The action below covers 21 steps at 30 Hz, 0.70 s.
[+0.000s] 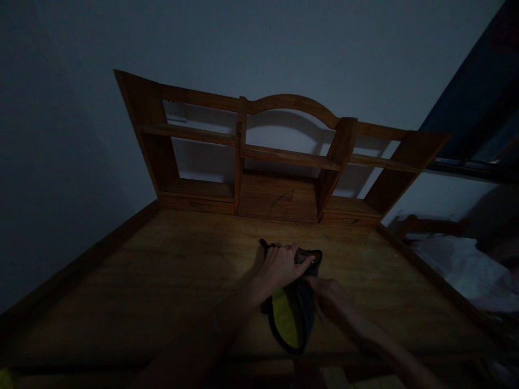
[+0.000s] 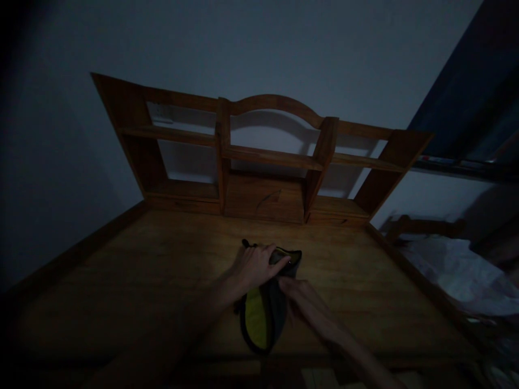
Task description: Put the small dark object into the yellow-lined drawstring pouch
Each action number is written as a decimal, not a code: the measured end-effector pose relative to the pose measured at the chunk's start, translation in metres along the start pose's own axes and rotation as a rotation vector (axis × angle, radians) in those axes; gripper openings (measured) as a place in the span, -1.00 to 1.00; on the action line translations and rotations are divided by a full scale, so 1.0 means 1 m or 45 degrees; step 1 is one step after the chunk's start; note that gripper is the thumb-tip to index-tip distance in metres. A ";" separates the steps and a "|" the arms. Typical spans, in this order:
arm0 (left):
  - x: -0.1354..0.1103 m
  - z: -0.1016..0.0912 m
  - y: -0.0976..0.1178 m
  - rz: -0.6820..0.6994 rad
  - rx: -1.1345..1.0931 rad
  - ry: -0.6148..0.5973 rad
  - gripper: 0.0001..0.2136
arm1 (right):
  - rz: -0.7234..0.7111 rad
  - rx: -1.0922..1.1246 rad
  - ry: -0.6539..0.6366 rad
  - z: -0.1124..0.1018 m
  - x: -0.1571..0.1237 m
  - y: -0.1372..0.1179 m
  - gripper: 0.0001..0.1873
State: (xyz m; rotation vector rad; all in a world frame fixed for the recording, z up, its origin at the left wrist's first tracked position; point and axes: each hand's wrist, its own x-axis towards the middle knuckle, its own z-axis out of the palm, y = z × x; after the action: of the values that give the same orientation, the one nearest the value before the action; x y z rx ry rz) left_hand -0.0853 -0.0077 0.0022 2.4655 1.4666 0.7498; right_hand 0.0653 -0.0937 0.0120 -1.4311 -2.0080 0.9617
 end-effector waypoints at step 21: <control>0.002 -0.003 0.001 0.010 -0.071 -0.053 -0.48 | -0.081 -0.597 -0.041 -0.008 -0.006 -0.001 -0.52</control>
State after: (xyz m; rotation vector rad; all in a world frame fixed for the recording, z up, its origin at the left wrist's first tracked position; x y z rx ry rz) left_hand -0.0852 -0.0070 0.0054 2.4323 1.4029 0.7265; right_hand 0.0731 -0.0972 0.0178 -1.5749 -2.3937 0.5044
